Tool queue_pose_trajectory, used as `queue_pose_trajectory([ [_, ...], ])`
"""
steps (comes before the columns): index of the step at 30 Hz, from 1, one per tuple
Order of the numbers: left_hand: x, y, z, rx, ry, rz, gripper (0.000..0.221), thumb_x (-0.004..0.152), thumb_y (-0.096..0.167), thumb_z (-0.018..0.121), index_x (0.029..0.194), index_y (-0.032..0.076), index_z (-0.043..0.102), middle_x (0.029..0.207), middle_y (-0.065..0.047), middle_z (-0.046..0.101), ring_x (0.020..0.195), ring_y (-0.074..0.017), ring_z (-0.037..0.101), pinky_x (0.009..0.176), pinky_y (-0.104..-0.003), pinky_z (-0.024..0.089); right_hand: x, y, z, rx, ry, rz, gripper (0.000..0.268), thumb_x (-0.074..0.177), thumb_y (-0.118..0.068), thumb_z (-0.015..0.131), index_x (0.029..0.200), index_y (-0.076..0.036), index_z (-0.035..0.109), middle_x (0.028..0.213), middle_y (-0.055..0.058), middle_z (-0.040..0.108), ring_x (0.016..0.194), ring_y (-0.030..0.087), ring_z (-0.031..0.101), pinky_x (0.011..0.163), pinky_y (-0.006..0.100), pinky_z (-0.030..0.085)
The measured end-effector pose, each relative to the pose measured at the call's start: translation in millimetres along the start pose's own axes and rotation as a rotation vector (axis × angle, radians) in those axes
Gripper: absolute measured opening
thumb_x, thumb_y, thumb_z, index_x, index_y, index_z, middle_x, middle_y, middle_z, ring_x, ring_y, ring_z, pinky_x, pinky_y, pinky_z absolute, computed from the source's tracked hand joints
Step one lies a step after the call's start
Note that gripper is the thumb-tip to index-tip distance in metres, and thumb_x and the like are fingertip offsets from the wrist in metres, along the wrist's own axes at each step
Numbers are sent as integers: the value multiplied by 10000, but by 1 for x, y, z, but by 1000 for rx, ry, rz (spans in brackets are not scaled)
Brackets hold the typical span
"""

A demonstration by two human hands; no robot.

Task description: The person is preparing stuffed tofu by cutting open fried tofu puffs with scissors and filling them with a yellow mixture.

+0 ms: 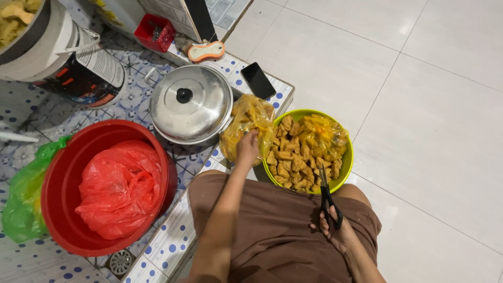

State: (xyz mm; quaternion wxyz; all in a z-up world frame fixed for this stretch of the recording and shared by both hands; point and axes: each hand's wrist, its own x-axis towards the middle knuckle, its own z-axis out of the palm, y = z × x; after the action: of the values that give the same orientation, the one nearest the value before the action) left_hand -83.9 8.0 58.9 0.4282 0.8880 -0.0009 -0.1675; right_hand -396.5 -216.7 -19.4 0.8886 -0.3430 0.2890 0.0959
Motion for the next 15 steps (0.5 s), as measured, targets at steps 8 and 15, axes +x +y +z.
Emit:
queue_pose_trajectory([
  [8,60,8,0,298,-98,-65,287,1042,74,426,1181,20,671,1122,-179,690,991,-280,691,930,-403,559,2,3,-8,91,41,57,550,982,-514,591,959,32,655,567,63,509,422,164,491,941,501,575],
  [15,97,-22,29,505,-12,10,164,988,40,601,1134,-16,647,998,-171,666,842,-286,674,807,-389,595,5,1,-6,103,54,79,578,962,-535,593,948,40,651,564,70,481,432,175,455,977,553,548],
])
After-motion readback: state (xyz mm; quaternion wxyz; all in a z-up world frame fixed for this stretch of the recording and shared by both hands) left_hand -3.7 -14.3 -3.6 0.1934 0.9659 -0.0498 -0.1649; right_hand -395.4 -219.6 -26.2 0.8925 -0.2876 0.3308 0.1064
